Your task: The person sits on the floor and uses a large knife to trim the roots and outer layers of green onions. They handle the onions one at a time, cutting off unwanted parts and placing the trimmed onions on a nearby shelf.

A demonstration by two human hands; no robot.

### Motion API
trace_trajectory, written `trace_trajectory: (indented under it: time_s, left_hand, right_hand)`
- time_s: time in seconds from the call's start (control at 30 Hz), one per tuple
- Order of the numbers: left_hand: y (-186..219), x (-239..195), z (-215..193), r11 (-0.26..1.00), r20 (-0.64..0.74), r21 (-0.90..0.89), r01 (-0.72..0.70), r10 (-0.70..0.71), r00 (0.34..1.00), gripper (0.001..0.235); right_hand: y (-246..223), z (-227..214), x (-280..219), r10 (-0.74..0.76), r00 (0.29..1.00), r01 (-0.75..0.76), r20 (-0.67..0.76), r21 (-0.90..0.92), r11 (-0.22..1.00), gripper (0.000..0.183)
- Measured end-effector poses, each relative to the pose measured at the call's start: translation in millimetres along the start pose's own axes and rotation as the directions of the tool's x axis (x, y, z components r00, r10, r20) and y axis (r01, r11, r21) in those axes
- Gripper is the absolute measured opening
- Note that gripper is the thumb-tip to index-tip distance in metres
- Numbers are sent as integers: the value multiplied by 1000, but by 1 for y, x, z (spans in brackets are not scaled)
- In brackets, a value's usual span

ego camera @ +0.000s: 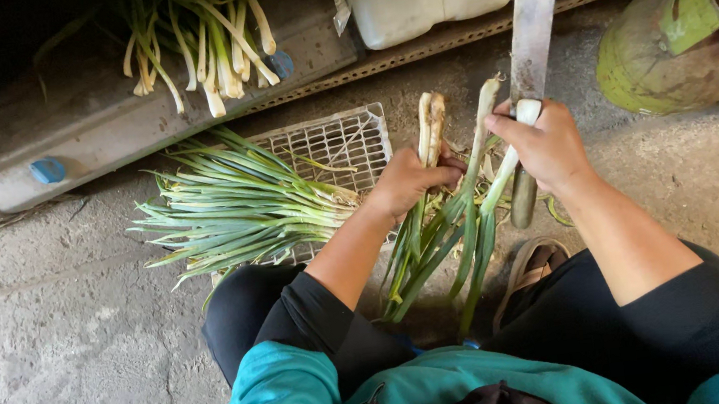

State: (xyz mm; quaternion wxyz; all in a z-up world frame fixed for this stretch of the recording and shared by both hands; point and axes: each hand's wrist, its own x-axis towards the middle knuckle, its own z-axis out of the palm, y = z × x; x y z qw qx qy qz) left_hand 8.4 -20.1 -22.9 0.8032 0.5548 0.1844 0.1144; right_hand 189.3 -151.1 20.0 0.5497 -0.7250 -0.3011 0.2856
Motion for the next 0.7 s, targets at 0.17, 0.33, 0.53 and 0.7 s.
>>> trace_trajectory:
  time_s: [0.17, 0.33, 0.53, 0.7]
  left_hand:
    - [-1, 1, 11, 927, -79, 336, 166, -148, 986, 41]
    - [6, -4, 12, 959, -132, 211, 189, -164, 978, 48]
    - [4, -4, 2, 992, -74, 71, 101, -96, 993, 33]
    - [0, -1, -2, 991, -84, -111, 71, -81, 993, 26]
  right_hand:
    - [-8, 5, -5, 78, 996, -78, -39, -12, 997, 12]
    - [-11, 2, -7, -183, 983, 173, 17, -412, 895, 15]
    - [-27, -7, -4, -16, 999, 32, 34, -516, 856, 23]
    - [-31, 6, -19, 17, 986, 49, 163, -393, 918, 20]
